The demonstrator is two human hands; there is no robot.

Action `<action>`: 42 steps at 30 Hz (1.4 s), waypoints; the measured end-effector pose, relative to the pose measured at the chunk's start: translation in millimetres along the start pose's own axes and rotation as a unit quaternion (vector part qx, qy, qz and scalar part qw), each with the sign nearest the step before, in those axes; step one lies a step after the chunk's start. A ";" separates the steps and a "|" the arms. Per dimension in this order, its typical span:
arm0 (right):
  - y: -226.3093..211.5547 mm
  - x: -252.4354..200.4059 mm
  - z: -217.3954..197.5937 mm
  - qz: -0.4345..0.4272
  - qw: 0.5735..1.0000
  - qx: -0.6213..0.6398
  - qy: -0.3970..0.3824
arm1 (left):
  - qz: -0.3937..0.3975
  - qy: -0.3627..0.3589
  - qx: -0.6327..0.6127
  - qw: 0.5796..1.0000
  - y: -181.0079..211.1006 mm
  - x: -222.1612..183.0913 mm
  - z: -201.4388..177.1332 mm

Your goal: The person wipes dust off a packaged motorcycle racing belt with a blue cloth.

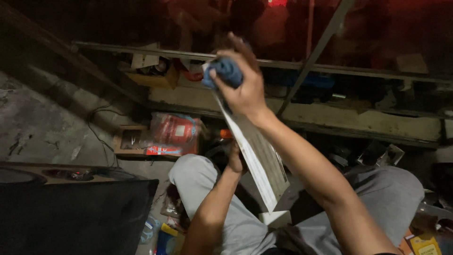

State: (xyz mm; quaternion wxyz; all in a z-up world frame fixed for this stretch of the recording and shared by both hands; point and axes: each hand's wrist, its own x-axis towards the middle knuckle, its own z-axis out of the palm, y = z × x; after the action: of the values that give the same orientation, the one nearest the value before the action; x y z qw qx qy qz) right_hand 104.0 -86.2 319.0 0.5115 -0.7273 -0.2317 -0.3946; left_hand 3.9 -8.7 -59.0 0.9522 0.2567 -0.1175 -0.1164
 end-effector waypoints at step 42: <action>-3.7 -258.0 -134.4 0.261 0.941 -0.038 -0.214 | 0.146 0.074 -0.027 0.986 81.9 25.2 84.4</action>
State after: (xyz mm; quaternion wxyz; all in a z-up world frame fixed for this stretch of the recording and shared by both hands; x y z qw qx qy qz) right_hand -94.0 -192.2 134.0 0.5071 -0.8483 -0.1222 -0.0909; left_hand 17.1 14.0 58.3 0.9717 0.2187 -0.0802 0.0397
